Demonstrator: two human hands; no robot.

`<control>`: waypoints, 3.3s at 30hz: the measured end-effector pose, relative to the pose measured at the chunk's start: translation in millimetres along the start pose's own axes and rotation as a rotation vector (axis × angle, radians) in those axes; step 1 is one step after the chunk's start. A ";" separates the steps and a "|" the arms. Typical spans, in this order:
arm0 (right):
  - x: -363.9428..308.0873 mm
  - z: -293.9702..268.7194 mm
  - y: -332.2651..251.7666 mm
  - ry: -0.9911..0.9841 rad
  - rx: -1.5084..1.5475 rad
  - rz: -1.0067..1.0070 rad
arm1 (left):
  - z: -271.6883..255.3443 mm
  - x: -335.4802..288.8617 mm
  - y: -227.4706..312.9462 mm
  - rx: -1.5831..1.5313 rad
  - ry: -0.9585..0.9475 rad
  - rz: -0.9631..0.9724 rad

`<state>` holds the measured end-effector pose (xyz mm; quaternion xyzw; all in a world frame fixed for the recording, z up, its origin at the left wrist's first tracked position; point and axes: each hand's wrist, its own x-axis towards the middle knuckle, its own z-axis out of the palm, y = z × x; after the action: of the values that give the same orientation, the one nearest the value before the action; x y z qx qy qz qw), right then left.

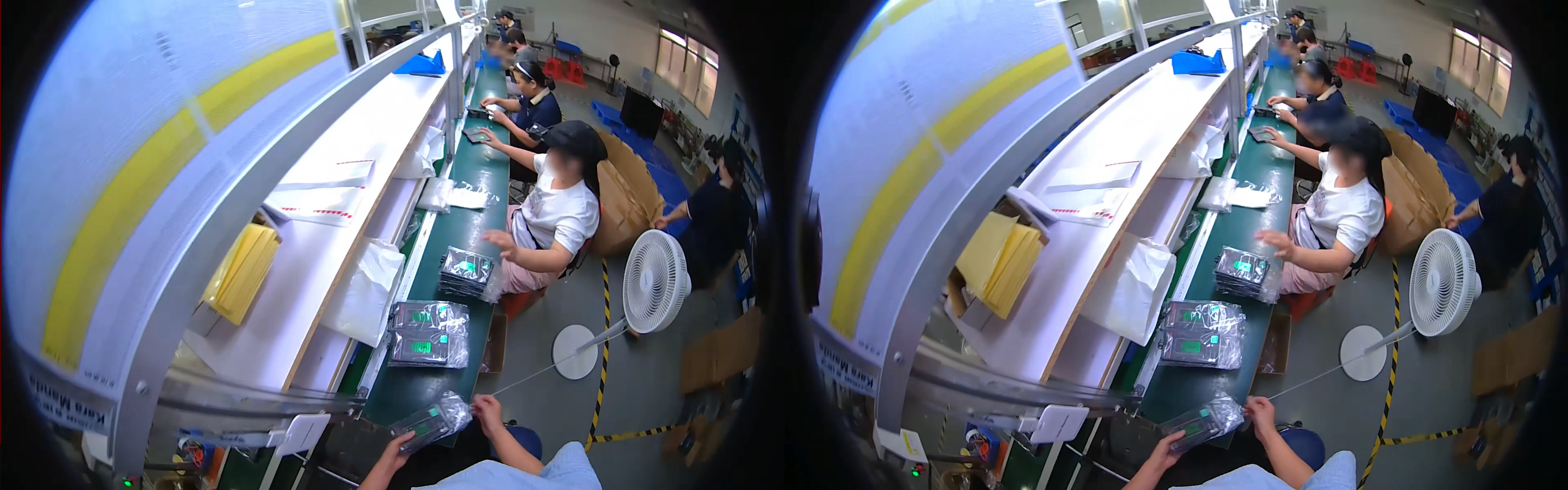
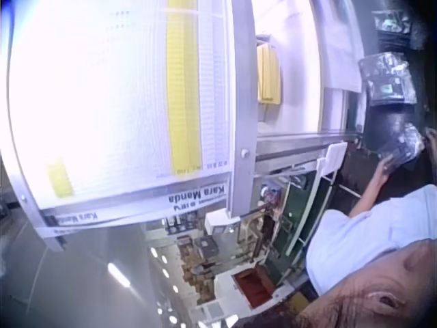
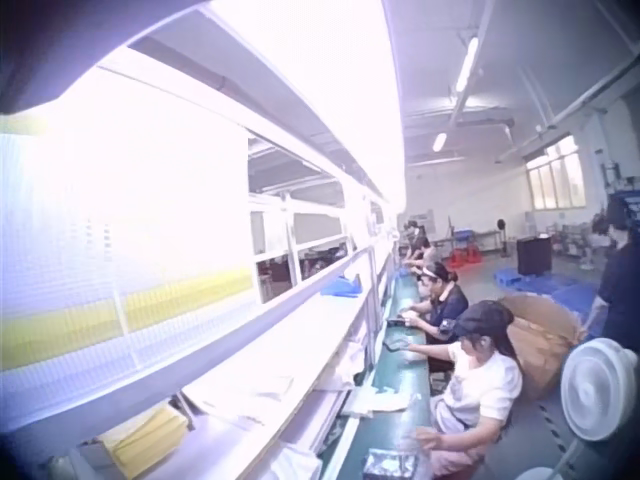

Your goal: The person places small, individually wrapped electronic components onto a moving conveyor belt in a factory setting. The person repeatedly picks up items from a stack and positions them on the belt, which transports them to a downstream workstation where other workers are visible.

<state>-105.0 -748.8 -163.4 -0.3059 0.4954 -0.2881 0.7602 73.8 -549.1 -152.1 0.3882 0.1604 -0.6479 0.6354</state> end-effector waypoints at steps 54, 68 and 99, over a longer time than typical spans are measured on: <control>-370.0 472.1 175.1 -1.771 -0.929 -0.272 | -256.2 -453.4 -21.6 -0.748 0.090 1.374; -284.2 516.9 160.3 -1.875 -1.098 -0.154 | -272.3 -432.5 91.0 -0.905 0.394 1.248; -286.2 552.4 303.7 -1.635 -0.969 -0.361 | -252.8 -432.0 -11.2 -1.040 0.329 1.275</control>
<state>351.2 -241.0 -48.4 -0.7636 -0.1758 0.1369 0.6060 91.7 -68.4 -13.5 0.1517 0.2792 0.0567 0.9465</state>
